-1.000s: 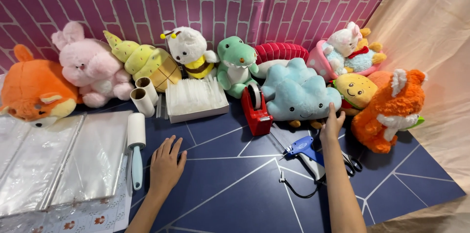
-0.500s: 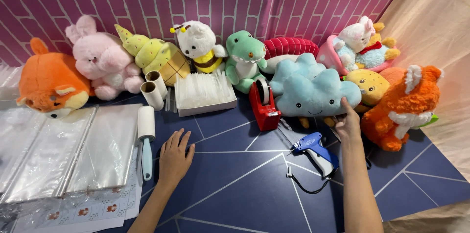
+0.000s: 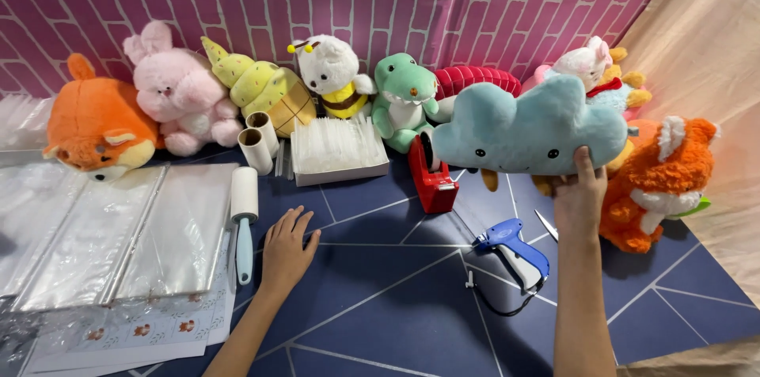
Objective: Using a lint roller to clean a blue cloud-shaped plush toy on a workshop table.
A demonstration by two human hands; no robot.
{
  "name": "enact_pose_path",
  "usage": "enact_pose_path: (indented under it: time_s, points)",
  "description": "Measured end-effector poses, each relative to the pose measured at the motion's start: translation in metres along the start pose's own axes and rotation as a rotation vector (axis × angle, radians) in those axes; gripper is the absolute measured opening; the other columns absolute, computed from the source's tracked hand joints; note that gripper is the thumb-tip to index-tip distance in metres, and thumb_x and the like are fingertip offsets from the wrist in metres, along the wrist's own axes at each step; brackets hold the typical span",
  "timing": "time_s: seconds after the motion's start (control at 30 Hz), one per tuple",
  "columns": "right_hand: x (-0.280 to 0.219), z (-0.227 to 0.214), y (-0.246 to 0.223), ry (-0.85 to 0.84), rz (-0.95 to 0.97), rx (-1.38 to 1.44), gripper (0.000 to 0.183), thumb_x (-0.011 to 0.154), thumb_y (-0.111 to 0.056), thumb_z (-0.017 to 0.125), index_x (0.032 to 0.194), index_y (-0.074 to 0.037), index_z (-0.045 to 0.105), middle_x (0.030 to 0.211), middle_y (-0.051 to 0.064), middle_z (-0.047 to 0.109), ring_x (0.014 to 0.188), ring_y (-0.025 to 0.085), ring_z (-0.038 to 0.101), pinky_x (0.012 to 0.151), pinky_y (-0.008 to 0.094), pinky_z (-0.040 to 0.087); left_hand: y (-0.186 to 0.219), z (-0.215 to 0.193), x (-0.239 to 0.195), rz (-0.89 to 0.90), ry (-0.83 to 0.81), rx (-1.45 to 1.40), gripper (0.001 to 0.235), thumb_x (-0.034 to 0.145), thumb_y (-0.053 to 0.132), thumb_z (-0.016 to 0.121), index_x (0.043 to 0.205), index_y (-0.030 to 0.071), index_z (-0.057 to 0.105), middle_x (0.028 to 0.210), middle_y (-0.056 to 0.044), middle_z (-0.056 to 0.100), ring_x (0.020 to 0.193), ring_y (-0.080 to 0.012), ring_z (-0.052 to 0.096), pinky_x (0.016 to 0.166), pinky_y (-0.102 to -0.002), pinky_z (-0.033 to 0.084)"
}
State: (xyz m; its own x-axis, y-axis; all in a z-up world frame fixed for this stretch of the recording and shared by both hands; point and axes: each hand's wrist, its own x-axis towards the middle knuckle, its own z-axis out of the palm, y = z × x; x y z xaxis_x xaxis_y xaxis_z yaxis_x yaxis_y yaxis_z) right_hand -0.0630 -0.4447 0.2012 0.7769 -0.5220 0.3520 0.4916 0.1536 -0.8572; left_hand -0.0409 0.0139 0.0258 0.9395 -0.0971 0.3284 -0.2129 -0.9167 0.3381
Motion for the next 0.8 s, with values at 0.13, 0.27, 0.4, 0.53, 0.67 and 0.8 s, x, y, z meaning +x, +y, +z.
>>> enact_pose_path:
  time_s: [0.13,0.27,0.4,0.53,0.67,0.8]
  points:
    - [-0.024,0.049,0.024,-0.125,0.166,0.182,0.081,0.099,-0.053,0.069,0.156,-0.011,0.031,0.145,0.011,0.044,0.137,0.029,0.047,0.118,0.057,0.034,-0.005,0.000,0.003,-0.029,0.014,-0.117,0.044,0.104,0.049,0.046,0.132,0.020,0.063,0.139,-0.007,0.059,0.138,-0.0247,0.051,0.112,-0.045,0.041]
    - [-0.042,0.076,0.096,-0.093,0.410,0.186,0.063,0.094,-0.049,0.068,0.144,-0.016,0.048,0.127,0.009,0.062,0.114,0.025,0.065,0.095,0.043,0.057,0.007,-0.033,0.000,-0.115,0.010,-0.554,0.056,0.108,0.049,0.028,0.131,0.015,0.065,0.132,-0.011,0.065,0.133,-0.0299,0.055,0.111,-0.047,0.041]
    - [-0.082,0.110,0.127,-0.143,0.602,0.180,0.053,0.096,-0.040,0.068,0.141,-0.014,0.053,0.120,0.009,0.064,0.105,0.022,0.066,0.089,0.037,0.059,0.004,-0.039,-0.003,-0.157,0.074,-0.863,0.079,0.105,0.061,0.010,0.138,0.010,0.061,0.136,-0.020,0.060,0.135,-0.0409,0.050,0.111,-0.053,0.041]
    - [-0.102,0.127,0.126,-0.175,0.641,0.155,0.057,0.097,-0.039,0.066,0.143,-0.012,0.048,0.121,0.010,0.062,0.105,0.022,0.066,0.088,0.037,0.060,-0.001,-0.031,-0.006,-0.115,0.098,-0.922,0.091,0.100,0.069,0.009,0.141,0.002,0.054,0.135,-0.029,0.057,0.132,-0.0474,0.050,0.109,-0.059,0.041]
    - [-0.119,0.145,0.100,-0.214,0.714,0.120,0.071,0.096,-0.038,0.065,0.155,-0.011,0.034,0.143,0.015,0.047,0.122,0.028,0.055,0.103,0.044,0.051,-0.005,-0.021,0.001,-0.137,0.012,-1.093,0.081,0.089,0.072,0.050,0.149,0.018,0.052,0.133,-0.022,0.062,0.128,-0.0389,0.055,0.105,-0.054,0.045]
    - [-0.124,0.142,0.105,-0.255,0.776,0.133,0.088,0.093,-0.044,0.066,0.161,-0.011,0.021,0.157,0.020,0.027,0.137,0.035,0.044,0.112,0.048,0.043,0.004,-0.008,0.005,-0.262,-0.029,-1.190,0.084,0.075,0.052,0.087,0.144,0.018,0.054,0.126,-0.015,0.062,0.124,-0.0281,0.058,0.105,-0.048,0.047]
